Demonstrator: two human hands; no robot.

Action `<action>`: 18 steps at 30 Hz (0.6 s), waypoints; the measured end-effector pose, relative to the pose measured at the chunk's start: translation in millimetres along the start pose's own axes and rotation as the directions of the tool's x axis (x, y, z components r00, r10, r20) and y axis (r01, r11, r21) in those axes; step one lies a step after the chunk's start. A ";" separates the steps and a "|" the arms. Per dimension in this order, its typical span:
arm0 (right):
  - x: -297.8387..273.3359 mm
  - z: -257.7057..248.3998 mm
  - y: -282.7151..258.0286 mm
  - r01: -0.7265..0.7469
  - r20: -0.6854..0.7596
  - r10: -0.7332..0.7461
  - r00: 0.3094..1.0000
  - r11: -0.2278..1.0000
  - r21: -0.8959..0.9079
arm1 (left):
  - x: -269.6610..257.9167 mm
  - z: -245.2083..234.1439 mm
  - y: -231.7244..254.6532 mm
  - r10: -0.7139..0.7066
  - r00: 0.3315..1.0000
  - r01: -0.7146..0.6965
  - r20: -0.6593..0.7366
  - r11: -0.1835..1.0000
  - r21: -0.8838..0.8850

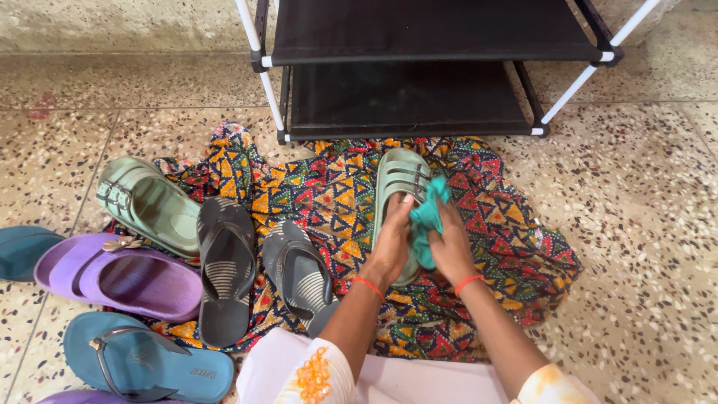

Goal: The person sits on a patterned mat and wipes several pairs of sandals and flip-flops with a teal cloth. They clean the soles and straps of each shoe, then place the cleaned shoes on a nearby three-tier shoe rack.

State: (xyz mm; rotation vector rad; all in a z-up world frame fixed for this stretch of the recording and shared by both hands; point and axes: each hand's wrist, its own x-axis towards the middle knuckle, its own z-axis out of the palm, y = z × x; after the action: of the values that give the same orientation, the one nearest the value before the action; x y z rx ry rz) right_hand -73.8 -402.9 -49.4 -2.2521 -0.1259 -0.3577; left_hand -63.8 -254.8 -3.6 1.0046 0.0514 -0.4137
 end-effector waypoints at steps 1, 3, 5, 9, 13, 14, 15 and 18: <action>-3.1 -9.9 3.7 -0.042 0.079 0.044 0.996 0.999 -0.029 | -0.5 1.4 -2.1 -0.013 1.000 0.013 -0.005 1.000 0.001; -2.5 -28.6 1.4 -0.114 0.232 0.132 0.964 0.990 -0.088 | -0.6 1.3 -1.5 -0.037 0.999 0.037 -0.018 0.999 0.010; 7.6 -49.5 -8.0 -0.426 0.342 0.466 0.816 0.885 -0.191 | -1.8 1.2 -0.1 -0.052 0.998 0.053 -0.022 0.998 0.031; 26.0 -72.7 -33.9 -0.423 0.141 0.447 0.883 0.890 -0.168 | -6.4 0.5 4.4 -0.056 0.998 0.056 0.011 0.998 -0.025; 43.1 -47.3 -41.4 0.046 0.136 -0.034 0.990 0.995 -0.084 | -7.6 4.1 8.0 -0.007 1.000 0.007 0.020 1.000 0.014; 44.9 -34.6 -39.3 0.062 0.195 -0.049 0.980 0.996 -0.063 | -8.9 3.4 8.0 -0.045 0.999 0.045 0.012 0.999 -0.013; 44.7 -24.1 -35.3 0.078 0.253 -0.065 0.965 0.996 -0.040 | -10.3 2.9 7.4 -0.083 0.997 0.083 0.005 0.996 -0.041; 28.7 -2.3 -21.2 0.100 0.100 -0.090 0.991 0.989 -0.111 | -11.5 2.9 7.4 0.071 0.997 -0.068 0.030 0.994 -0.087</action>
State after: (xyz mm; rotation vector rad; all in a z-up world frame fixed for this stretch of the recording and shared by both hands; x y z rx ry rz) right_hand -51.3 -391.7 -23.9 -2.3837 -0.2693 -0.3160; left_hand -72.2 -250.1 6.7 0.9121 0.0046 -0.3612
